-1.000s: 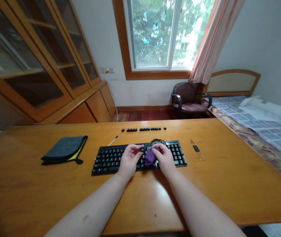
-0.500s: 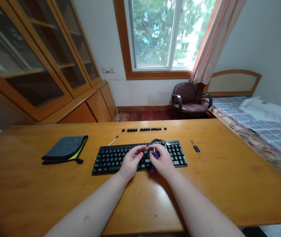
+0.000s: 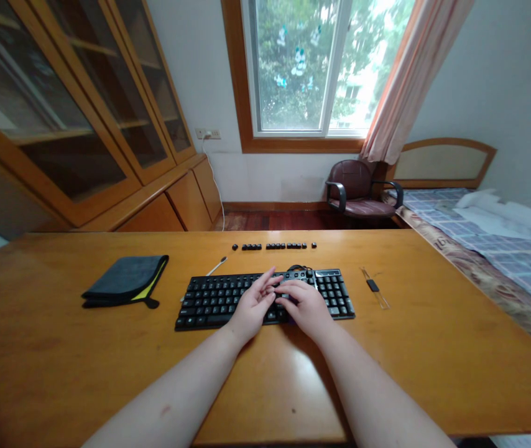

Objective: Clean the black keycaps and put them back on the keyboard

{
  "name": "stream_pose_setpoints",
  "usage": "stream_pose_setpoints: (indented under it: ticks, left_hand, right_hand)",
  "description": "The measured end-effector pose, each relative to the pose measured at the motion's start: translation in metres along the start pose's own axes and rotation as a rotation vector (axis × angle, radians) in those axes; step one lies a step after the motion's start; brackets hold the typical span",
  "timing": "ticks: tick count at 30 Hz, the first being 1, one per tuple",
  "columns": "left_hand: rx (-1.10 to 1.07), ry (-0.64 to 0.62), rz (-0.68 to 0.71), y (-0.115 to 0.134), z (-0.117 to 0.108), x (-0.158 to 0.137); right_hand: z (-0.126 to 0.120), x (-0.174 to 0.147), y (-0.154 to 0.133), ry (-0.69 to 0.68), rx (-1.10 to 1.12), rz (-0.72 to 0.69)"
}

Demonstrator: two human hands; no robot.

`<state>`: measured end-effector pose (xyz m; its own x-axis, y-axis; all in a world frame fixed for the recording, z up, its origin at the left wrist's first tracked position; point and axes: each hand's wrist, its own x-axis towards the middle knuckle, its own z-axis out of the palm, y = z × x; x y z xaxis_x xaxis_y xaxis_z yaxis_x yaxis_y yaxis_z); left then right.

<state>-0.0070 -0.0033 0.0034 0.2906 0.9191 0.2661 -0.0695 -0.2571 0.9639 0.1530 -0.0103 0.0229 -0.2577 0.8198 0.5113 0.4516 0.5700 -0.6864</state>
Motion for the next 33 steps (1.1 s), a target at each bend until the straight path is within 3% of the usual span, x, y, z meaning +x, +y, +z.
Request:
stream_pose_setpoints:
  ticks: [2,5,6,8,11,15,17,20,24,27,30,33]
  left_hand:
    - [0.212,0.008,0.043,0.005,-0.001,-0.001]
    - [0.625,0.013,0.113,0.01,-0.001,-0.002]
    - [0.737,0.006,0.118,0.01,0.0,-0.002]
    - [0.882,-0.007,0.105,0.01,0.003,-0.002]
    - [0.958,-0.015,0.083,0.008,0.005,-0.003]
    - [0.952,-0.015,0.07,0.007,0.005,-0.004]
    - [0.941,-0.016,0.069,0.008,0.005,-0.004]
    - [0.93,-0.017,0.07,0.008,0.005,-0.003]
    - [0.903,-0.009,0.068,0.007,0.005,-0.003]
    - [0.892,-0.004,0.069,0.005,0.006,-0.003]
    - [0.907,-0.005,0.07,0.004,0.006,-0.004]
    - [0.925,-0.01,0.071,0.003,0.006,-0.004]
  right_hand:
    - [-0.007,0.001,-0.006,0.158,0.06,0.093]
    - [-0.031,0.007,-0.018,0.511,0.177,0.332]
    - [-0.042,0.011,-0.021,0.557,0.202,0.393]
    - [-0.061,0.022,-0.021,0.532,0.213,0.446]
    - [-0.078,0.039,-0.006,0.352,0.267,0.538]
    - [-0.07,0.046,0.028,0.214,0.698,0.58]
    - [-0.062,0.044,0.04,0.179,0.804,0.565]
    - [-0.058,0.039,0.05,0.145,0.637,0.573]
    - [-0.062,0.037,0.056,0.037,0.089,0.583]
    - [-0.063,0.037,0.062,-0.061,-0.211,0.456]
    - [-0.06,0.036,0.068,-0.129,-0.357,0.324]
    - [-0.056,0.035,0.073,-0.183,-0.387,0.292]
